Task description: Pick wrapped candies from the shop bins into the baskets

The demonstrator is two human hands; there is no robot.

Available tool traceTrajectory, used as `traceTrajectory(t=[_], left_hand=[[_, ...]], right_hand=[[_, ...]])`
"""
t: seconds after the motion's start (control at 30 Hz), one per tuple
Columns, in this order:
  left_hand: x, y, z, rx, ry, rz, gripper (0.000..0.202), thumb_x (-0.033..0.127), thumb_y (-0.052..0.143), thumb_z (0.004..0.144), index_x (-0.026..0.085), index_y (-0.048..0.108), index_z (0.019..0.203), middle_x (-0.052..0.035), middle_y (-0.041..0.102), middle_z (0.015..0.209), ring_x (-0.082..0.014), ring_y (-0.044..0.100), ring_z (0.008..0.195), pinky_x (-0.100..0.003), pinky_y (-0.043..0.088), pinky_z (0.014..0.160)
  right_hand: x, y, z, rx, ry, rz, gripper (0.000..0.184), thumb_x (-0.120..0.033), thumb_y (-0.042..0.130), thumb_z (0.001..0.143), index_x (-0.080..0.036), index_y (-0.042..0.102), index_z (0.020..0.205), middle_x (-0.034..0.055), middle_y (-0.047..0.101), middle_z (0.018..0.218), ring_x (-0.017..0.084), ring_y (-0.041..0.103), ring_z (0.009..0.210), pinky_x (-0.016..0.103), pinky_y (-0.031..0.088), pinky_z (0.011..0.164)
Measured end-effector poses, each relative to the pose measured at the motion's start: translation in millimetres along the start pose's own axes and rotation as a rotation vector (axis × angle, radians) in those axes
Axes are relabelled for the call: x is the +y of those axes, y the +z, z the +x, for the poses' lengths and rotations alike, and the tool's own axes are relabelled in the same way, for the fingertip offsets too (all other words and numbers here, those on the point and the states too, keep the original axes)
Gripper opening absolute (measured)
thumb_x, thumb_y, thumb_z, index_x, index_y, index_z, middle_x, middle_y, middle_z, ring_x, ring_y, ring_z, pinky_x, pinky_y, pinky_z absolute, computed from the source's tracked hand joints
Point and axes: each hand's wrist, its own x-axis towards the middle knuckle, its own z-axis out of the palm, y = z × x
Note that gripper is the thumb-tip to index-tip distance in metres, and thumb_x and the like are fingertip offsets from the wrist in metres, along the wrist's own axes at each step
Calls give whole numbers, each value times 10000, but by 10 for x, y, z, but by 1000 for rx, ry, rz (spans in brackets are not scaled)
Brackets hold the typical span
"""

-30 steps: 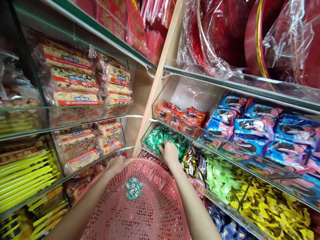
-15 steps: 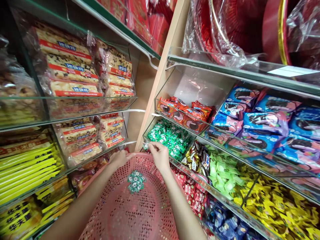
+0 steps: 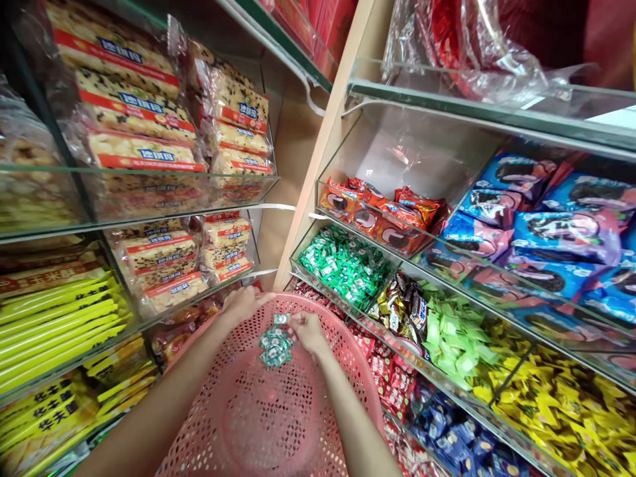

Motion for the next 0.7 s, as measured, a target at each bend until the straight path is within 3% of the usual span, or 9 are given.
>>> traceTrajectory(t=[0.23,0.4,0.57,0.7], left_hand=[[-8,4,-43,-5,-6,9,728,705,239,788,139,658,973,-187,674,1030,-336,611,998,-401,475,800],[-12,7,-66,-3,-16,17,718,701,253,789,136,663,959,-190,677,1020,-339,615,994,-402,478,794],[11,-10,-63,-6,-19,3,711,697,256,789,147,666,974,-189,674,1032,-341,612,1001,-401,474,795],[6,-4,-40,-14,-48,3,687,702,302,772,156,673,964,-189,675,1034,-326,612,1009,-380,472,806]], right_hand=[[473,200,43,-18,137,-145,278,-398,581,695,-184,481,548,-71,467,389,70,405,328,194,299,363],[592,279,31,61,100,-318,366,-456,606,677,-195,444,477,-72,413,360,75,381,357,207,279,404],[404,285,-39,188,-66,-474,419,-478,607,688,-194,419,444,-55,420,429,83,365,448,220,243,467],[-46,217,-189,226,-272,-567,357,-418,519,789,-192,471,516,-44,452,465,95,369,459,227,246,481]])
